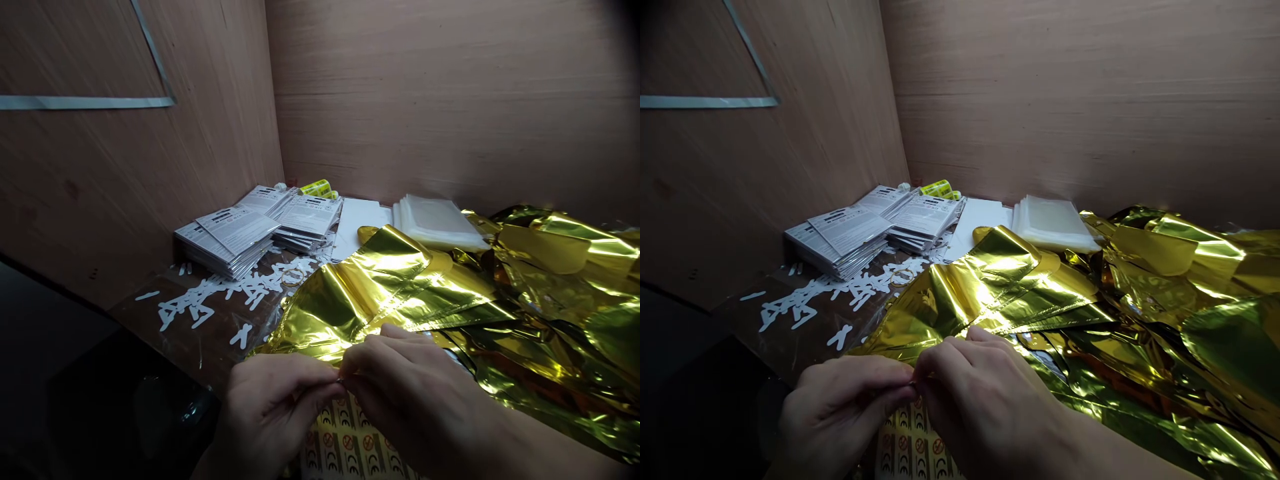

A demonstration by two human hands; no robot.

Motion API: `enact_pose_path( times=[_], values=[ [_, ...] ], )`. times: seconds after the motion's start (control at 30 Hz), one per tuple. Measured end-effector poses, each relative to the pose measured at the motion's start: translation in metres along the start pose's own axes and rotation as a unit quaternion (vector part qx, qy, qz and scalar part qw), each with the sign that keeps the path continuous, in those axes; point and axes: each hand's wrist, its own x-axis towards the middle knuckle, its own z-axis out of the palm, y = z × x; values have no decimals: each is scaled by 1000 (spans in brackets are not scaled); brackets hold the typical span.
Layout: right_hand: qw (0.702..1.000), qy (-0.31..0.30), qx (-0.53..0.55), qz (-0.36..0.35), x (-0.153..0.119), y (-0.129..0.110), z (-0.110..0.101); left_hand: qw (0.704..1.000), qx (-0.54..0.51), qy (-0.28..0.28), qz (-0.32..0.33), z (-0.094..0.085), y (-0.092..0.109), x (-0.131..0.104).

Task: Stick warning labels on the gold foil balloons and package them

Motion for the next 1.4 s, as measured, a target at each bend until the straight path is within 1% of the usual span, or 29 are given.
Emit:
enact_pose_path(
  times=[0.1,0.23,0.37,0.47,0.57,0.67,0.83,0.97,1.23,1.4],
  values=[
    [1000,-17,-10,-6,0,0,-1,1000,0,3,-17,0,0,0],
    [998,-61,-29,-11,1,0,-3,1000,4,9,-30,0,3,2],
    [995,-77,-56,-17,2,-2,-5,999,1,-5,-34,-1,4,4],
    [995,-70,-63,-29,2,-3,-5,999,-5,-25,-35,-1,3,5],
    [995,-66,-66,-22,2,-3,-5,999,-7,-35,-37,0,1,5],
    [996,-65,-58,-1,2,-3,-4,999,-7,-31,-44,1,2,4],
    [999,-18,-37,20,1,-6,-3,999,-9,-20,-50,0,2,1],
    [999,-6,-25,29,1,-6,-4,998,-9,-17,-61,-1,3,-2],
    [1000,21,-3,5,4,-6,-5,997,-38,-20,-58,-4,4,-1],
    [1000,21,-5,1,4,-6,-3,997,-38,-28,-62,-4,3,0]
  ],
)
